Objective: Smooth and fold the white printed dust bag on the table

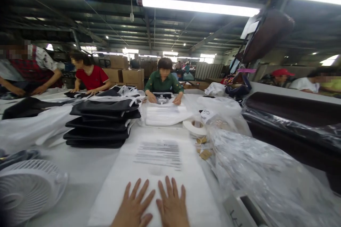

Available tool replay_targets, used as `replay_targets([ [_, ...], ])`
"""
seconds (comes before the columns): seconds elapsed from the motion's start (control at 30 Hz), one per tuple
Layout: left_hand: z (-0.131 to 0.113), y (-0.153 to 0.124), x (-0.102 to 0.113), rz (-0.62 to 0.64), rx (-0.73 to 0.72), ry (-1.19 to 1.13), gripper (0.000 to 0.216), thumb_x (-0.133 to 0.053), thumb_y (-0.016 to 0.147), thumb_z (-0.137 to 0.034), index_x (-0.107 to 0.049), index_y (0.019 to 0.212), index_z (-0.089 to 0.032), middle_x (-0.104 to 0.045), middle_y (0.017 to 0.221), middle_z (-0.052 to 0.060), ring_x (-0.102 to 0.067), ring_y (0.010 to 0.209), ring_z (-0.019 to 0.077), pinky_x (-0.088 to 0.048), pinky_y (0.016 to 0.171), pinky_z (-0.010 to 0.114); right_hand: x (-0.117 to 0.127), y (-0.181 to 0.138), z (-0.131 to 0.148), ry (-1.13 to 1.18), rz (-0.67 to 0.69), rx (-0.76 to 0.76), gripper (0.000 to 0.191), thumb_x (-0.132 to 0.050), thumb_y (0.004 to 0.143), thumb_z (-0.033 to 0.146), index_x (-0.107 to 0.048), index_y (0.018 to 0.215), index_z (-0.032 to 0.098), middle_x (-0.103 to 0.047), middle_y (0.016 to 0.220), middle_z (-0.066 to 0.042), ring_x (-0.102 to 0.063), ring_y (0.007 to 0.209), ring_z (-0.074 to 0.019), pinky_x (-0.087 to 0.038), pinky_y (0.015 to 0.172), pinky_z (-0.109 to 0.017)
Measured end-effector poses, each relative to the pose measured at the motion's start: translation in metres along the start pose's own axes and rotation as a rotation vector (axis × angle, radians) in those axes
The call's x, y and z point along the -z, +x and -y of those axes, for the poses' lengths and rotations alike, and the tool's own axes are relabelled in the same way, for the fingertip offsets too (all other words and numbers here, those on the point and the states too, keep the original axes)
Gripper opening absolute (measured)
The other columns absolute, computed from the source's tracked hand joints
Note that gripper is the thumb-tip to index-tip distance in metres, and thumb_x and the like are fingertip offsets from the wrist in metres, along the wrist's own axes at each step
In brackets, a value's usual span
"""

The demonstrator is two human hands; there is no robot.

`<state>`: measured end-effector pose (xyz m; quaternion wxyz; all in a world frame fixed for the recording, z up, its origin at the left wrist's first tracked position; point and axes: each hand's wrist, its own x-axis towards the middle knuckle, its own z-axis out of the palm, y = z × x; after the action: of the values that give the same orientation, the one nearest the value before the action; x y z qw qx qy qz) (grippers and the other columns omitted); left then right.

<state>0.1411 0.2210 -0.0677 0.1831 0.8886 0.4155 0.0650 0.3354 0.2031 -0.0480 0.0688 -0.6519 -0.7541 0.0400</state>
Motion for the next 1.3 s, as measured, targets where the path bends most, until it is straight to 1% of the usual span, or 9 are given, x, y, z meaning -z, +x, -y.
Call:
replay_targets([
  [0.1,0.002,-0.006,0.000,0.053,-0.001,0.002,0.062,-0.043,0.088,-0.059,-0.018,0.144,-0.047,-0.002,0.157,0.006,0.003,0.142,0.0430,0.004,0.106,0.078,-0.007,-0.014,-0.028,-0.002,0.079,0.013,0.051,-0.029,0.095,0.049,-0.032,0.144,0.034,-0.025,0.154,-0.008,-0.022,0.141,-0.0345,-0.024,0.108,-0.071],
  [0.23,0.011,-0.015,0.030,0.150,0.005,-0.013,0.063,-0.044,0.085,-0.065,-0.021,0.142,-0.048,-0.009,0.156,0.006,-0.005,0.142,0.0428,-0.003,0.107,0.078,-0.011,-0.033,-0.083,-0.205,-0.217,-0.306,0.056,-0.030,0.092,0.045,-0.038,0.142,0.021,-0.028,0.152,-0.015,-0.025,0.139,-0.0349,-0.027,0.111,-0.063],
  [0.33,0.042,-0.031,0.028,-0.008,0.183,0.043,0.062,-0.046,0.086,-0.061,-0.024,0.141,-0.045,-0.016,0.156,0.004,-0.012,0.144,0.0387,-0.009,0.112,0.071,-0.039,-0.040,-0.126,-0.177,-0.142,-0.221,0.057,-0.032,0.090,0.053,-0.039,0.141,0.029,-0.031,0.151,-0.010,-0.030,0.137,-0.0347,-0.037,0.105,-0.062],
  [0.47,0.081,-0.049,-0.001,-0.193,0.306,0.130,0.054,-0.045,0.090,-0.048,-0.027,0.140,-0.045,-0.020,0.155,0.003,-0.017,0.144,0.0354,-0.015,0.113,0.065,-0.058,-0.039,-0.146,-0.221,-0.252,-0.221,0.057,-0.023,0.093,0.047,-0.033,0.144,0.023,-0.030,0.152,-0.010,-0.028,0.139,-0.0306,-0.035,0.108,-0.059],
  [0.7,0.067,-0.044,0.015,-0.235,0.365,0.117,0.059,-0.038,0.090,-0.057,-0.028,0.144,-0.037,-0.016,0.158,0.008,-0.013,0.145,0.0394,-0.006,0.110,0.071,-0.002,-0.020,-0.098,-0.294,-0.123,-0.113,0.050,-0.035,0.095,0.034,-0.044,0.137,0.008,-0.037,0.146,-0.023,-0.033,0.136,-0.0404,-0.024,0.107,-0.071],
  [0.87,0.039,-0.054,0.036,-0.169,0.272,0.010,0.074,-0.033,0.087,-0.067,-0.035,0.144,-0.019,-0.027,0.153,0.021,-0.024,0.142,0.0368,-0.006,0.115,0.064,0.008,-0.023,-0.024,-0.235,-0.030,0.251,0.047,-0.062,0.084,0.029,-0.053,0.129,0.023,-0.060,0.131,-0.008,-0.056,0.116,-0.0245,-0.047,0.098,-0.037],
  [1.03,0.026,-0.060,0.025,-0.146,0.334,-0.004,0.073,-0.048,0.084,-0.057,-0.030,0.146,-0.023,-0.029,0.153,0.018,-0.021,0.142,0.0404,-0.020,0.113,0.063,0.010,-0.018,0.007,-0.251,-0.012,0.276,0.033,-0.042,0.080,-0.003,-0.066,0.087,0.019,-0.069,0.090,-0.005,-0.063,0.084,-0.0204,-0.050,0.073,-0.031],
  [1.13,0.036,-0.055,0.013,-0.124,0.352,-0.004,0.067,-0.043,0.087,-0.055,-0.028,0.147,-0.027,-0.027,0.155,0.014,-0.018,0.144,0.0380,-0.017,0.115,0.061,0.017,-0.011,0.012,-0.242,0.013,0.281,0.022,-0.055,0.083,0.008,-0.064,0.101,0.018,-0.068,0.100,-0.008,-0.063,0.092,-0.0231,-0.051,0.078,-0.033],
  [1.3,0.049,-0.043,-0.003,-0.138,0.411,-0.009,0.070,-0.034,0.087,-0.066,-0.025,0.147,-0.031,-0.025,0.156,0.012,-0.019,0.144,0.0369,-0.016,0.116,0.061,0.020,-0.007,0.023,-0.213,0.110,0.318,0.041,-0.077,0.073,0.032,-0.062,0.108,0.017,-0.066,0.106,-0.009,-0.062,0.096,-0.0280,-0.052,0.084,-0.039],
])
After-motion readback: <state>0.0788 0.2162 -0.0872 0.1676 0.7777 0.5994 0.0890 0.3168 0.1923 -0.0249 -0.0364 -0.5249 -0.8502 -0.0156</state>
